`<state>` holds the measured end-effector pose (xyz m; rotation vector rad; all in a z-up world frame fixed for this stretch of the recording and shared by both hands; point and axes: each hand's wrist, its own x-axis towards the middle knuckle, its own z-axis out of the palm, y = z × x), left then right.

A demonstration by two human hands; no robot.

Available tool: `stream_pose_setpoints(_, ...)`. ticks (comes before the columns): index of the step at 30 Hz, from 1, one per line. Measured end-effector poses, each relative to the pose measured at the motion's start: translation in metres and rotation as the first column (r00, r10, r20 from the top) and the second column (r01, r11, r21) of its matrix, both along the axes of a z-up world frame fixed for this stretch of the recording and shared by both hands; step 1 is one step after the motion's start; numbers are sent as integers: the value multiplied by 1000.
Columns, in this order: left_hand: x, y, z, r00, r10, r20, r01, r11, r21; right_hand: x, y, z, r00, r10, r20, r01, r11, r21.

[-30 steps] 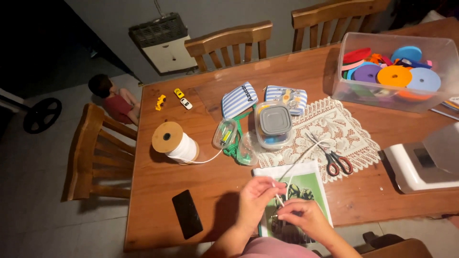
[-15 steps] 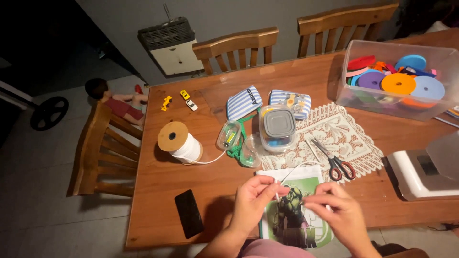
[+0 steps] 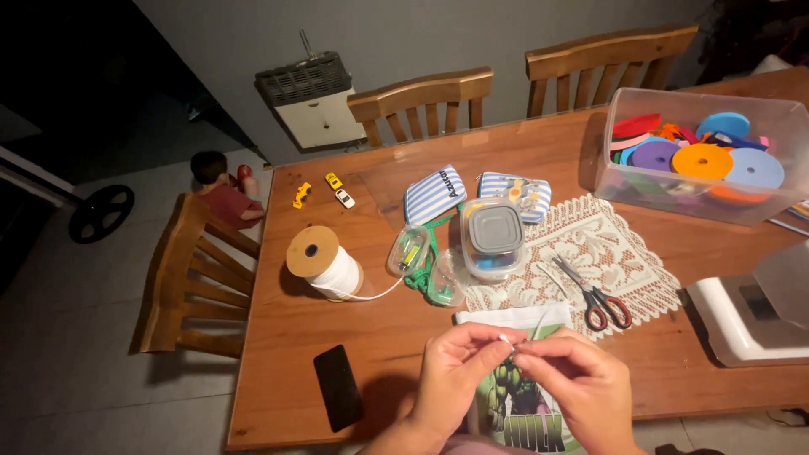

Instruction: Preparing a drawstring fabric bag by cutting cord from a spool and threading it through the bag's hem.

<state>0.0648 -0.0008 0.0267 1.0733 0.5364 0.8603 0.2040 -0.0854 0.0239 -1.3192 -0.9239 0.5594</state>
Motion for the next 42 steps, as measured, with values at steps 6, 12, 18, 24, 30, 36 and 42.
stream_pose_setpoints(6, -5, -1, 10, 1000, -13, 28, 13, 1000, -6, -6, -4, 14, 977, -55, 207, 55, 998, 8)
stream_pose_setpoints(12, -5, -2, 8, 999, -32, 39, 33, 999, -42, -8, -5, 16, 976, -50, 214, 35, 996, 76)
stream_pose_setpoints(18, -6, -2, 9, 999, -27, 33, 29, 998, -47, -10, -5, 17, 965, -67, 255, 50, 996, 74)
stream_pose_setpoints(24, -1, -7, -1, 997, -2, 73, 16, 981, -194, -13, -4, 15, 965, -51, 255, 28, 995, 93)
stream_pose_setpoints(30, 3, -10, -9, 994, 28, 105, -4, 975, -221, -17, -3, 24, 964, -74, 256, 63, 997, 51)
stream_pose_setpoints(36, 4, -11, -9, 991, 40, 125, -8, 969, -245, -17, -5, 26, 963, -79, 257, 67, 996, 58)
stream_pose_setpoints(42, 4, -10, -2, 993, 75, 94, -49, 968, -244, -15, -7, 27, 957, -57, 283, 47, 998, 42)
